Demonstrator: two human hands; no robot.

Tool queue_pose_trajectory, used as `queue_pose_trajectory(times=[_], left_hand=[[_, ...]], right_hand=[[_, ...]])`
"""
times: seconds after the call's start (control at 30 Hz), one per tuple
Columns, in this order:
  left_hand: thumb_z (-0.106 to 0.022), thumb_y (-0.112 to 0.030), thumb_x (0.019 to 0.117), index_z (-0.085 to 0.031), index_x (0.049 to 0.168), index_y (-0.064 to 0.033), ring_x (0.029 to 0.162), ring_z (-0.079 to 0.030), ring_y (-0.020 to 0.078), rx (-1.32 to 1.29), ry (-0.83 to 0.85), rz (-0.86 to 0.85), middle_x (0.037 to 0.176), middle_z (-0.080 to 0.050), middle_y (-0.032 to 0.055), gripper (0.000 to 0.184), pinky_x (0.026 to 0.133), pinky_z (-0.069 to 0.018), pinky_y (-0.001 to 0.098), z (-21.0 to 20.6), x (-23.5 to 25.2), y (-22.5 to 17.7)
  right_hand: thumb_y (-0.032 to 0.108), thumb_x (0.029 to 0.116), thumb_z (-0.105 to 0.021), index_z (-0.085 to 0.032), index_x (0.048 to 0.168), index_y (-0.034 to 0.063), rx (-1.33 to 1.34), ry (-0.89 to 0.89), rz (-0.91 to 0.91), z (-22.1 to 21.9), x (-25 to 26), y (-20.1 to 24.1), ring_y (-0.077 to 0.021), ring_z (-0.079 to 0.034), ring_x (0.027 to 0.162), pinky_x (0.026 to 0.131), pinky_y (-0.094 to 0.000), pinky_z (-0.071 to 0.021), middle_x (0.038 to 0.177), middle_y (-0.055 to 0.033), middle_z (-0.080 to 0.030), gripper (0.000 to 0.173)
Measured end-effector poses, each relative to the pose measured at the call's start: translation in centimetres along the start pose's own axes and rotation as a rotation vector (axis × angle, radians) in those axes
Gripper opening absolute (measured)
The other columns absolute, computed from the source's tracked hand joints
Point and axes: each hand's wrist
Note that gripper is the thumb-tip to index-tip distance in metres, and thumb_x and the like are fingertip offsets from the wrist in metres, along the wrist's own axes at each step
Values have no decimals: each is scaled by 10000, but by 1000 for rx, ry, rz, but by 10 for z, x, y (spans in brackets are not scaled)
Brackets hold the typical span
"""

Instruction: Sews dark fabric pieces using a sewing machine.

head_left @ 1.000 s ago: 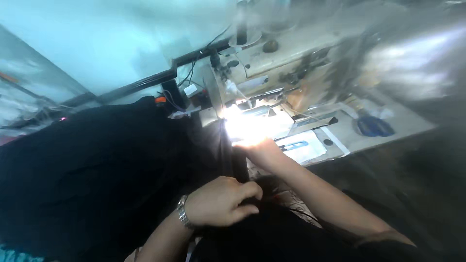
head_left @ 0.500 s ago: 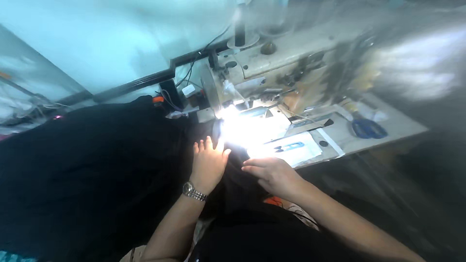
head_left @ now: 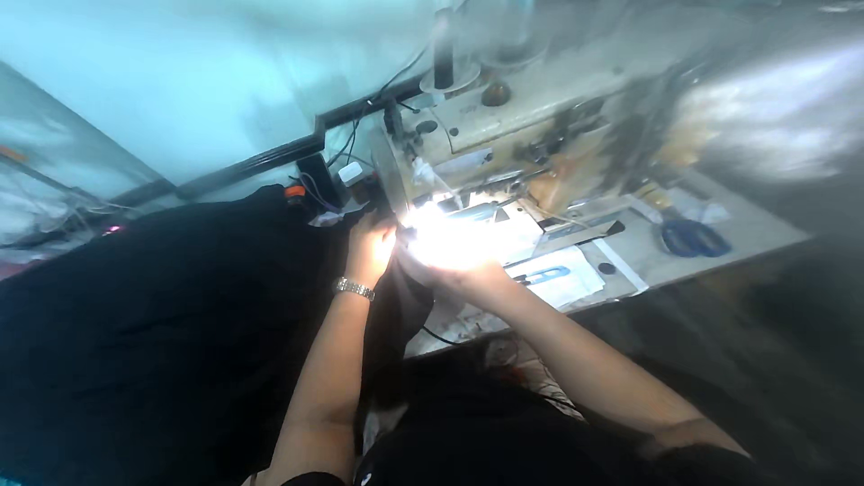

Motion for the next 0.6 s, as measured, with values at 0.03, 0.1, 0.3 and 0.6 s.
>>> queue_pose_trajectory(times=[0.03,0.1,0.3,0.6], left_hand=[[-630,-263,1023,-776,1055,-107,1349,-545,315,-16,-28,-22,1396,-621,139,217,1145,-416,527,-1,-2,3],[-644,-306,1000,-738,850,-87,1369,-516,305,-41,-39,-116,1361,-638,115,282,1181,-358,542,5,-12,-2],[-613,-374,1025,-602,694,-62,816,-657,169,-555,316,-354,699,-613,44,455,1001,-503,375,74,-87,-91],[-778,-519,872,-567,1306,-142,1165,-612,174,-375,42,-367,1171,-662,66,612,1150,-388,402,44,-138,-114]], right_hand=[[160,1013,-562,-782,1174,157,6,-23,9,-2,1,-2,-367,-736,968,783,-603,-580,1026,-147,-765,272],[168,1015,-562,-785,1165,162,8,-32,23,-5,1,-5,-360,-734,986,793,-596,-581,1044,-139,-766,269],[171,1047,-531,-771,1193,175,35,42,37,-1,-5,-8,-351,-734,985,813,-595,-578,1054,-132,-765,281],[175,936,-648,-765,980,106,146,-59,334,1,-104,22,-198,-718,939,762,-358,-616,1089,-81,-726,143]])
Point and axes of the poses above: each hand's wrist, its own x-axis towards the middle knuckle, its own z-axis out of the back of the hand, y = z × x
